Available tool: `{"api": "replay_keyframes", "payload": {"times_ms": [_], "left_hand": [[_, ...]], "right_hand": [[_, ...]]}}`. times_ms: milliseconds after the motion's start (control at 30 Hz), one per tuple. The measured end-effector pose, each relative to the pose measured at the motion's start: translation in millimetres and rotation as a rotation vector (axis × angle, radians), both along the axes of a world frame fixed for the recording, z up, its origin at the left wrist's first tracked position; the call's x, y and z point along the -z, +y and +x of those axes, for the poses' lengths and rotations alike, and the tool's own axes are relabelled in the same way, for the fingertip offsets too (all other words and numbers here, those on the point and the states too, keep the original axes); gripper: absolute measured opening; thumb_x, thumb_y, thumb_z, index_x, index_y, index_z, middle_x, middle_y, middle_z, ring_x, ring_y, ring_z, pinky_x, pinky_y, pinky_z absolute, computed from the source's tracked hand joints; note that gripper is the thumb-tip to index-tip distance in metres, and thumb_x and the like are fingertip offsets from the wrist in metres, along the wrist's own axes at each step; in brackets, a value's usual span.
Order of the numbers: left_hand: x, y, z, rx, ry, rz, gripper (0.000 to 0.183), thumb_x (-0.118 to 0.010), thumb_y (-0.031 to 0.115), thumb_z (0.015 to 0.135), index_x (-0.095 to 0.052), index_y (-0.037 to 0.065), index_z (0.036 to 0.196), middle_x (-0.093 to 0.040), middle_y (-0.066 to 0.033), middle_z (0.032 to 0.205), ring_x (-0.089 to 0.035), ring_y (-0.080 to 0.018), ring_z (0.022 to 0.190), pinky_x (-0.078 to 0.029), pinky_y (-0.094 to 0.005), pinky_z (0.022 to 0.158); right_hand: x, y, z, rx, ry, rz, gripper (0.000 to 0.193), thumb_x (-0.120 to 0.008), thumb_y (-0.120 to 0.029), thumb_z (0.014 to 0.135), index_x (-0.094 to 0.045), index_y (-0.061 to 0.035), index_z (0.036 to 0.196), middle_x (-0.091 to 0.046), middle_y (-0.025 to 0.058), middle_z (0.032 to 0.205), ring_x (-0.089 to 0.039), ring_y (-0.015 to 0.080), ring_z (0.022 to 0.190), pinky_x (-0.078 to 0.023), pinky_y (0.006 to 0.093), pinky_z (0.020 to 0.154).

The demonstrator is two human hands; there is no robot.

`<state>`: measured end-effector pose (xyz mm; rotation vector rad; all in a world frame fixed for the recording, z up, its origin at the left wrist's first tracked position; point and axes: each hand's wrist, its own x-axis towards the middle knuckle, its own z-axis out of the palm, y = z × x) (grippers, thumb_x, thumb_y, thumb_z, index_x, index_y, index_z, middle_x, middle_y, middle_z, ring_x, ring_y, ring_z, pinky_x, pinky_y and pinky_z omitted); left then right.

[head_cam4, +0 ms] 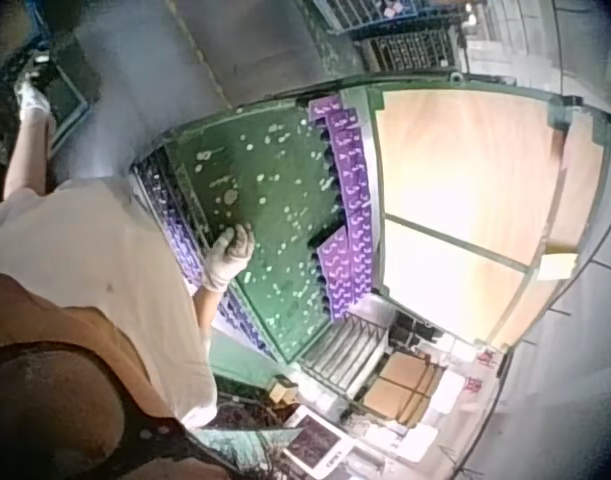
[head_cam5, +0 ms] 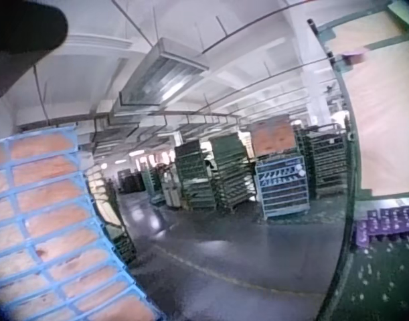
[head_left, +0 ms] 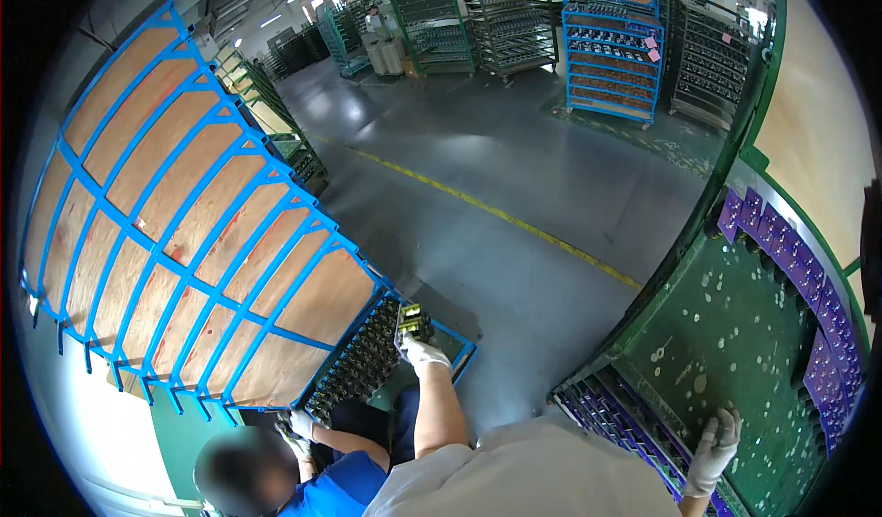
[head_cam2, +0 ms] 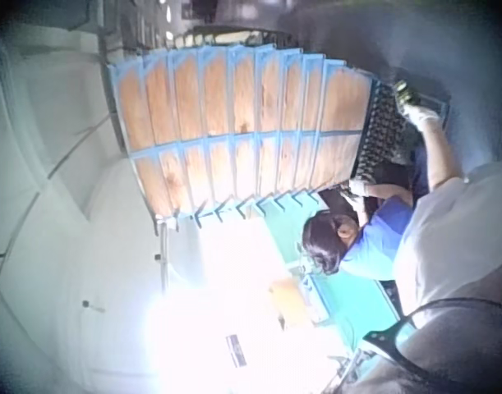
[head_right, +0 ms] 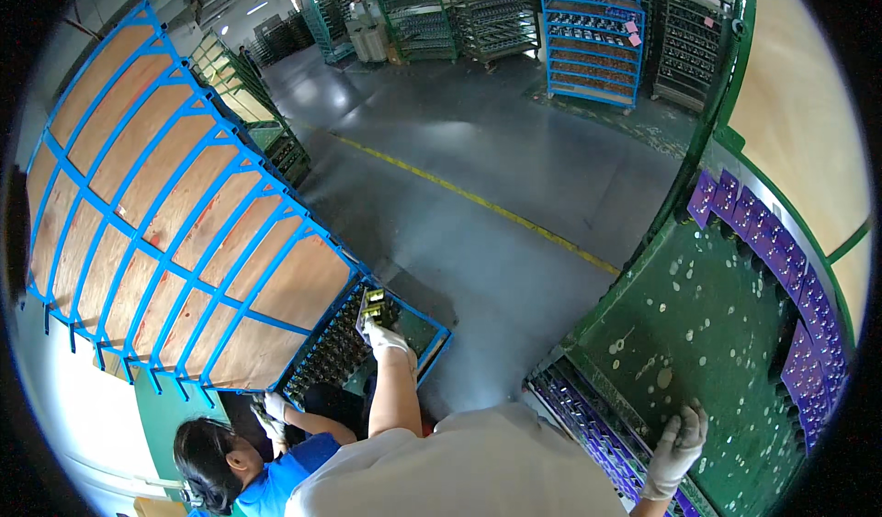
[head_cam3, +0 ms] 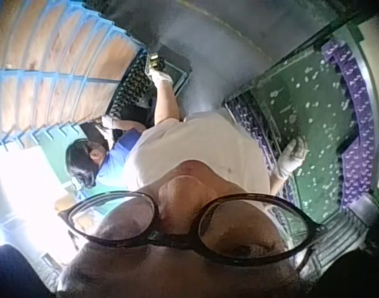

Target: The person picks up purple circuit boards from a green table and places them into a blue rack. They handle the boards one by one, orienting them before insertion. A coworker is visible in the background working at a separate station.

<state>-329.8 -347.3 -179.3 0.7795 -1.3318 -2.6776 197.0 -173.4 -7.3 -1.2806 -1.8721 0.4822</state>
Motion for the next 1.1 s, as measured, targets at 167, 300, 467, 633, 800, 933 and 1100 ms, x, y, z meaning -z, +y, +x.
{"api": "replay_keyframes", "payload": {"times_ms": [167, 300, 467, 633, 800, 933, 1100], "left_hand": [[36, -35, -7, 0.059, 0.033, 0.046, 0.037, -0.04, 0.04, 0.097, -0.057, 0.022, 0.123, -0.063, -0.0001, 0.118, -0.058, -0.0204, 0.104, -0.044, -0.0404, 0.088], [-1, -26, 24, 0.073, 0.009, -0.012, 0.036, -0.036, 0.036, 0.097, -0.059, 0.022, 0.121, -0.063, -0.0012, 0.116, -0.06, -0.0205, 0.101, -0.047, -0.0395, 0.084], [18, -12, 35, 0.085, -0.001, -0.063, 0.032, -0.043, 0.034, 0.095, -0.06, 0.018, 0.118, -0.062, -0.0033, 0.116, -0.06, -0.0203, 0.101, -0.051, -0.0381, 0.084], [68, -31, 31, 0.269, -0.101, -0.366, 0.034, -0.052, 0.034, 0.093, -0.055, 0.018, 0.123, -0.057, -0.0025, 0.126, -0.055, -0.0229, 0.11, -0.047, -0.0408, 0.09], [34, 9, 69, 0.167, -0.249, -0.253, 0.037, -0.058, 0.038, 0.09, -0.055, 0.018, 0.122, -0.059, -0.0036, 0.122, -0.056, -0.0225, 0.106, -0.046, -0.0402, 0.086], [90, -5, 52, 0.094, -0.332, -0.236, 0.039, -0.058, 0.039, 0.091, -0.057, 0.015, 0.121, -0.061, -0.0045, 0.118, -0.058, -0.0228, 0.1, -0.047, -0.0405, 0.086], [72, 14, 75, 0.05, -0.321, -0.317, 0.045, -0.059, 0.04, 0.09, -0.058, 0.01, 0.123, -0.061, -0.0073, 0.12, -0.058, -0.0222, 0.1, -0.046, -0.0388, 0.09]], "right_hand": [[11, 10, 61, 0.135, -0.124, 0.055, 0.019, -0.051, -0.004, 0.093, -0.06, 0.0038, 0.107, -0.059, 0.023, 0.119, -0.058, 0.0368, 0.107, -0.046, 0.0418, 0.093], [22, 8, 89, 0.159, -0.232, 0.128, 0.018, -0.05, -0.003, 0.093, -0.059, 0.0053, 0.107, -0.058, 0.0212, 0.118, -0.058, 0.0347, 0.106, -0.046, 0.0411, 0.094], [25, 1, 91, 0.189, -0.214, 0.137, 0.018, -0.051, -0.005, 0.094, -0.058, 0.0057, 0.106, -0.059, 0.0225, 0.117, -0.058, 0.0362, 0.106, -0.045, 0.0418, 0.094], [-14, -1, 66, 0.139, -0.192, 0.122, 0.02, -0.059, -0.01, 0.091, -0.063, 0.0015, 0.107, -0.063, 0.0212, 0.111, -0.06, 0.0362, 0.102, -0.046, 0.0435, 0.092], [-40, 0, 66, 0.128, -0.142, 0.096, 0.018, -0.06, -0.009, 0.09, -0.065, 0.0016, 0.103, -0.066, 0.0207, 0.103, -0.061, 0.0359, 0.096, -0.048, 0.0438, 0.089], [-53, 9, 106, 0.27, -0.13, 0.003, 0.023, -0.06, -0.014, 0.092, -0.064, 0.0002, 0.11, -0.063, 0.0208, 0.112, -0.059, 0.0351, 0.102, -0.046, 0.0442, 0.091], [-33, 22, 167, 0.372, -0.404, 0.042, 0.042, -0.064, -0.024, 0.09, -0.055, -0.0021, 0.125, -0.056, 0.0208, 0.125, -0.054, 0.037, 0.112, -0.043, 0.0466, 0.097]]}}
